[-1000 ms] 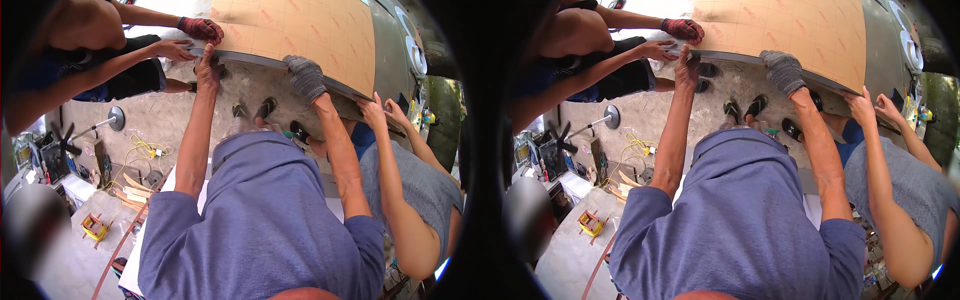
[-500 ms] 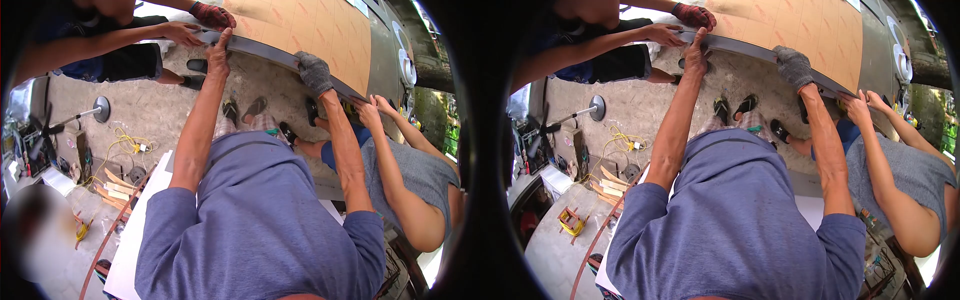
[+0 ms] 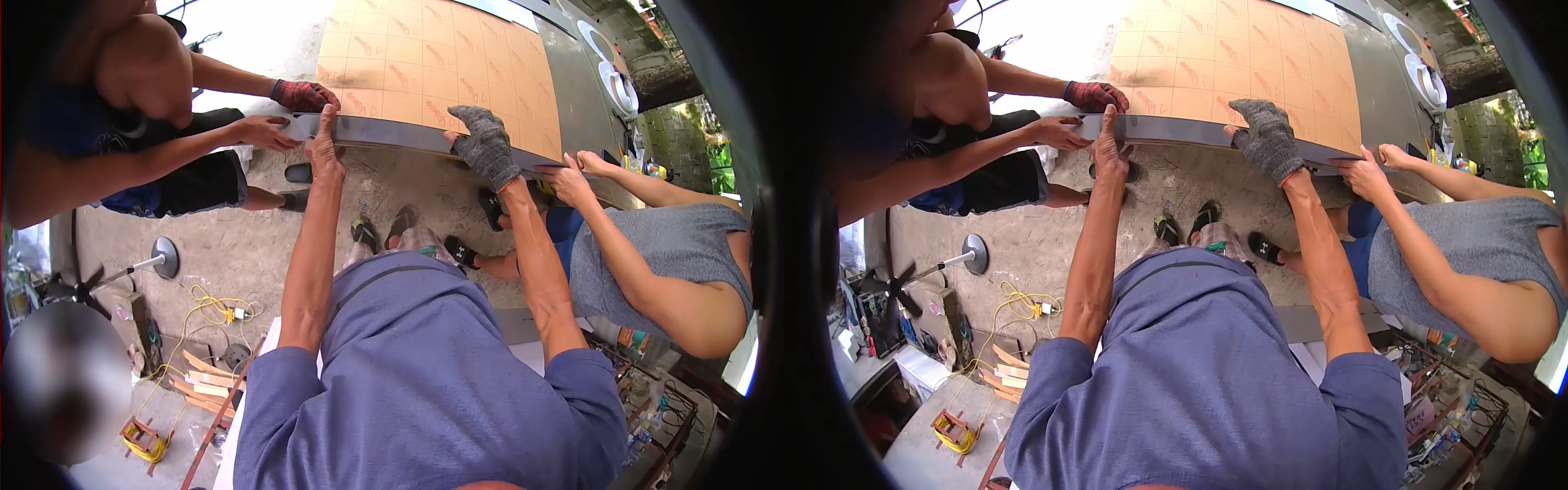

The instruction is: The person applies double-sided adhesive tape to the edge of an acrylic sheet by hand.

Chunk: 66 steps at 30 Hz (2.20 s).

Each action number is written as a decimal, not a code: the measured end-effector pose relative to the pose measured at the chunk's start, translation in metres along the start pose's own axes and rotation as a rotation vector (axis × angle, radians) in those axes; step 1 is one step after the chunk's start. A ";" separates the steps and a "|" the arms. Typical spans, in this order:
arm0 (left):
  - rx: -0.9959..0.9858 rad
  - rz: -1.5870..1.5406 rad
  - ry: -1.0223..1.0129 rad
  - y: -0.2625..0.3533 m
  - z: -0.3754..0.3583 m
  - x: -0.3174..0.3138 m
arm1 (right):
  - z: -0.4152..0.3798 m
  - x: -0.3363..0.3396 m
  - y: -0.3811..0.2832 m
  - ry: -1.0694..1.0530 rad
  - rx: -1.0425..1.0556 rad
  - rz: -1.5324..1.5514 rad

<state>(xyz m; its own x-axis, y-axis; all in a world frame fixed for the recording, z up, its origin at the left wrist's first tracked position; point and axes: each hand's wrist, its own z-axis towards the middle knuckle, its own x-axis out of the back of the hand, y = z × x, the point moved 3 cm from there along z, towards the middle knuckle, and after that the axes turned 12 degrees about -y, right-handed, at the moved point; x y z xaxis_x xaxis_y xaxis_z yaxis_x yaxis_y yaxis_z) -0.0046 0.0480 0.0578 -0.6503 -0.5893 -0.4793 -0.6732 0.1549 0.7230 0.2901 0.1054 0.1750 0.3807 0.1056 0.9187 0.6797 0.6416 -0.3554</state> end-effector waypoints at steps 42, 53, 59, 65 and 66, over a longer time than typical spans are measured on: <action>-0.717 1.007 0.026 0.079 -0.060 -0.150 | 0.107 0.010 0.096 -0.148 -0.118 2.553; -0.298 0.819 -0.374 0.020 0.053 -0.234 | 0.124 0.009 0.059 0.114 -0.302 2.544; -0.637 1.216 -0.268 0.013 0.069 -0.231 | 0.129 -0.006 0.054 0.140 -0.429 2.401; -0.675 1.246 -0.326 0.016 0.079 -0.240 | 0.132 -0.008 0.058 0.194 -0.406 2.416; -0.679 1.254 -0.351 0.015 0.081 -0.244 | 0.132 -0.008 0.060 0.195 -0.407 2.406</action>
<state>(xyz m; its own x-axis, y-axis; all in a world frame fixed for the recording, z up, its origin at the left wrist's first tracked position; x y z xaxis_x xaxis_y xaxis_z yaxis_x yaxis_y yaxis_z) 0.1154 0.2583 0.1447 -0.7890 -0.1192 0.6027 0.6107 -0.0440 0.7907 0.2449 0.2433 0.1692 0.3498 0.0537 -0.9353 -0.7836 -0.5303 -0.3235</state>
